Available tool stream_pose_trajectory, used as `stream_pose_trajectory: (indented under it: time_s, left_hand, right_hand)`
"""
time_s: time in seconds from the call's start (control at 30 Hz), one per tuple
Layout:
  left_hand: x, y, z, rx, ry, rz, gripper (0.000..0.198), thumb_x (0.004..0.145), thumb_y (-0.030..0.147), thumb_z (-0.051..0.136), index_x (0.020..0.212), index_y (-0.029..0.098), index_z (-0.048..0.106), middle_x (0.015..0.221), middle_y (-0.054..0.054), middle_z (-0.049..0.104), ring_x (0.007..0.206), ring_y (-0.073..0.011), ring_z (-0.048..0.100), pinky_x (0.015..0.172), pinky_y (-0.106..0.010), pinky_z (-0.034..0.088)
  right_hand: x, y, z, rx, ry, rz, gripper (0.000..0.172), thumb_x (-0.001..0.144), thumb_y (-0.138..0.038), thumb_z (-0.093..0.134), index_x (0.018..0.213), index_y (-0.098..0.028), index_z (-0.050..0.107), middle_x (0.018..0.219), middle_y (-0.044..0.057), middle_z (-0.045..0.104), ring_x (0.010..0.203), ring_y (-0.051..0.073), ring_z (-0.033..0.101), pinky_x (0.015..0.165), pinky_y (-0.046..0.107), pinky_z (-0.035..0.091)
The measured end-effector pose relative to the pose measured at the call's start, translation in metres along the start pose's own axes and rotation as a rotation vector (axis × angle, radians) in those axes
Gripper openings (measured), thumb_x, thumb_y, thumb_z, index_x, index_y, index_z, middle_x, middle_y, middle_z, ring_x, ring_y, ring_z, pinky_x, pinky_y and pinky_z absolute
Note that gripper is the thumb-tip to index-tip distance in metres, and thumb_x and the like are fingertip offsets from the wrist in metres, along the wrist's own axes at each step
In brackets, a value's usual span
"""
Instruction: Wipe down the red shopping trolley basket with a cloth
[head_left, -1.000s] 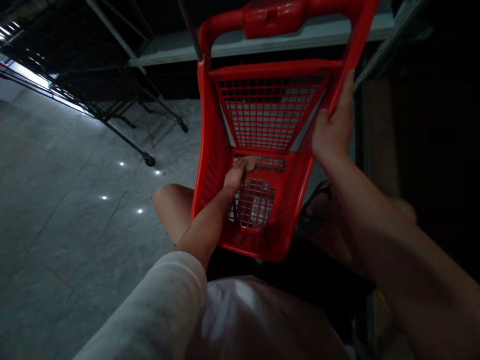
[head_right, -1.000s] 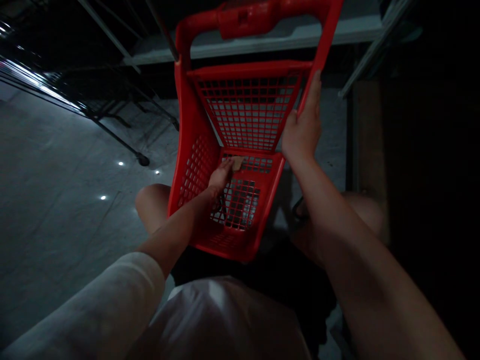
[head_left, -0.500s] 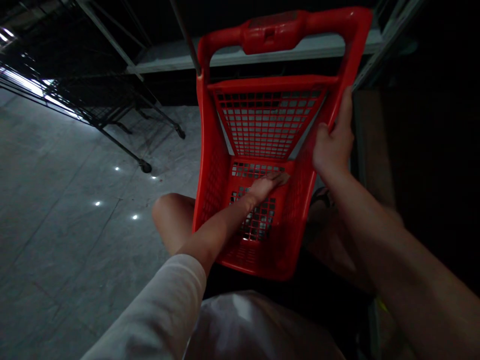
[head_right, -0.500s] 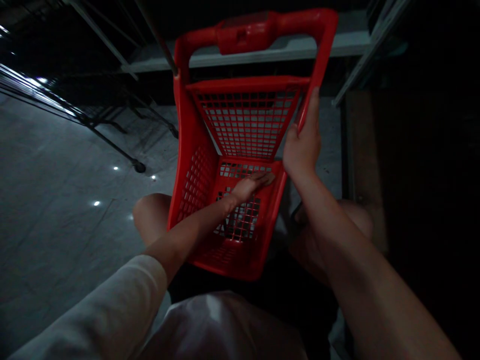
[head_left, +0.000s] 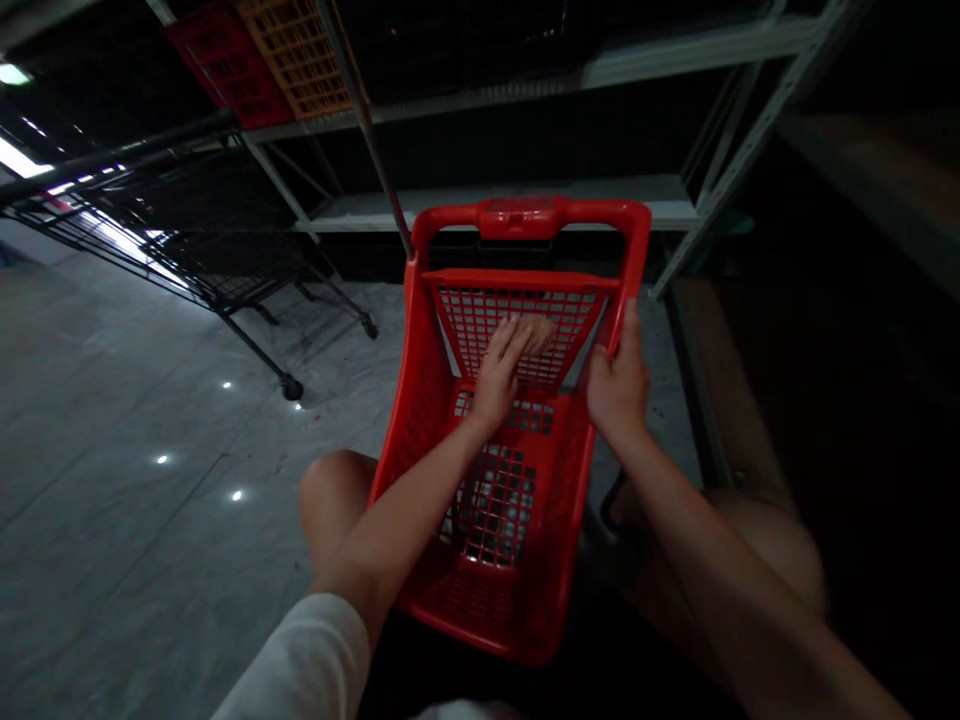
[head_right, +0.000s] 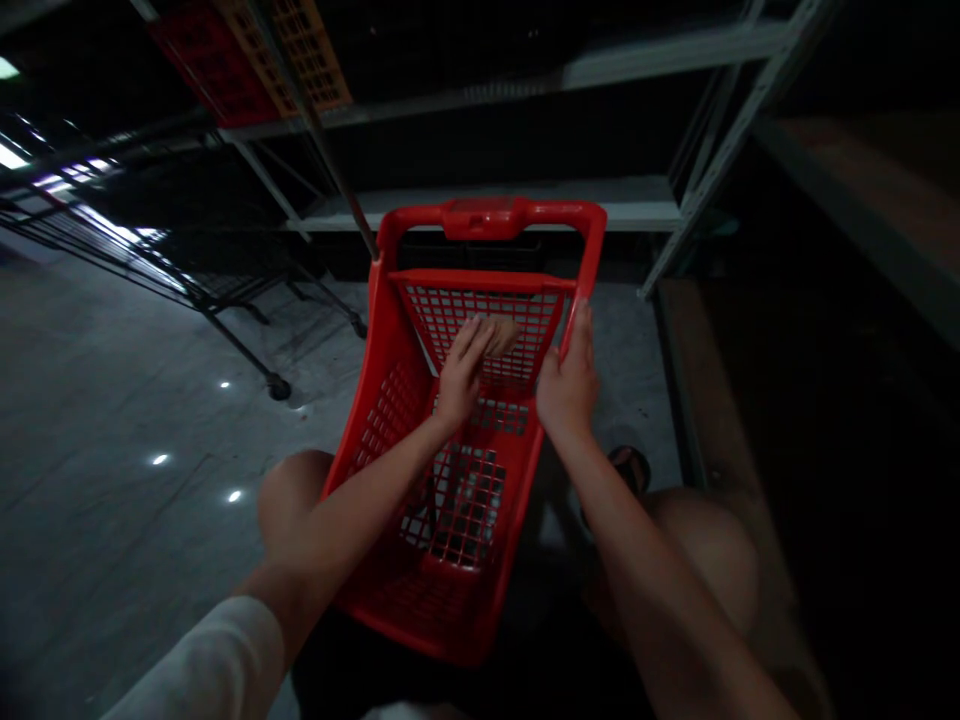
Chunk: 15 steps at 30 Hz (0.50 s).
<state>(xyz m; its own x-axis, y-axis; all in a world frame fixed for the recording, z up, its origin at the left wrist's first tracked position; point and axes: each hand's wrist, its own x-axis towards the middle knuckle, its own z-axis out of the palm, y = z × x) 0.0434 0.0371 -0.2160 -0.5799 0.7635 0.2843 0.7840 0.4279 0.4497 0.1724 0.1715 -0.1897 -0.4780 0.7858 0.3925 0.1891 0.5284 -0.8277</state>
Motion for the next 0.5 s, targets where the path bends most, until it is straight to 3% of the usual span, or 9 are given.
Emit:
stream_pose_trajectory:
  time_s: [0.07, 0.17, 0.23, 0.3, 0.4, 0.5]
  left_hand:
    - [0.028, 0.007, -0.019, 0.035, 0.043, 0.157, 0.073, 0.103, 0.007, 0.024, 0.171, 0.031, 0.034, 0.184, 0.005, 0.017, 0.172, -0.0214, 0.001, 0.140, -0.048, 0.022]
    - [0.053, -0.001, -0.032, 0.189, -0.089, 0.359, 0.070, 0.106, 0.009, 0.020, 0.173, 0.030, 0.028, 0.184, 0.006, 0.016, 0.171, -0.0178, -0.001, 0.138, -0.043, 0.027]
    - [0.054, -0.016, -0.026, 0.317, -0.230, 0.491, 0.066, 0.107, 0.008, 0.022, 0.171, 0.022, 0.033, 0.182, -0.001, 0.024, 0.170, -0.0190, 0.009, 0.137, -0.040, 0.031]
    - [0.048, -0.034, -0.015, 0.414, -0.359, 0.625, 0.058, 0.108, 0.007, 0.030, 0.163, 0.014, 0.047, 0.176, -0.008, 0.040, 0.166, -0.0244, 0.028, 0.134, -0.041, 0.038]
    - [0.045, -0.049, -0.009, 0.446, -0.457, 0.794, 0.045, 0.107, 0.009, 0.046, 0.147, 0.017, 0.065, 0.163, -0.007, 0.056, 0.154, -0.0242, 0.052, 0.125, -0.035, 0.050]
    - [0.064, -0.042, -0.027, 0.429, -0.465, 0.918, 0.045, 0.108, 0.010, 0.048, 0.150, 0.020, 0.063, 0.167, -0.005, 0.052, 0.158, -0.0195, 0.046, 0.131, -0.032, 0.042]
  right_hand:
    - [-0.001, 0.001, -0.001, -0.006, 0.008, -0.009, 0.084, 0.091, -0.021, 0.049, 0.173, -0.030, 0.030, 0.178, 0.004, 0.035, 0.162, 0.028, 0.040, 0.132, 0.060, 0.036]
    - [-0.003, 0.001, -0.002, -0.009, 0.026, -0.017, 0.082, 0.093, -0.022, 0.049, 0.172, -0.032, 0.032, 0.177, 0.003, 0.037, 0.162, 0.028, 0.041, 0.131, 0.059, 0.039]
    - [-0.004, 0.001, -0.003, -0.019, 0.026, -0.006, 0.081, 0.094, -0.023, 0.049, 0.172, -0.031, 0.031, 0.176, 0.005, 0.039, 0.160, 0.028, 0.043, 0.129, 0.059, 0.042]
    - [-0.005, 0.000, -0.004, -0.039, 0.012, 0.015, 0.081, 0.095, -0.022, 0.048, 0.173, -0.027, 0.029, 0.176, 0.009, 0.039, 0.160, 0.029, 0.044, 0.128, 0.059, 0.043]
    - [-0.005, -0.002, -0.004, -0.049, -0.009, 0.048, 0.080, 0.095, -0.021, 0.049, 0.173, -0.024, 0.029, 0.176, 0.012, 0.039, 0.160, 0.031, 0.045, 0.128, 0.060, 0.043]
    - [-0.005, -0.004, -0.004, -0.034, -0.009, 0.060, 0.079, 0.096, -0.021, 0.049, 0.173, -0.024, 0.030, 0.175, 0.012, 0.039, 0.159, 0.031, 0.045, 0.128, 0.061, 0.041]
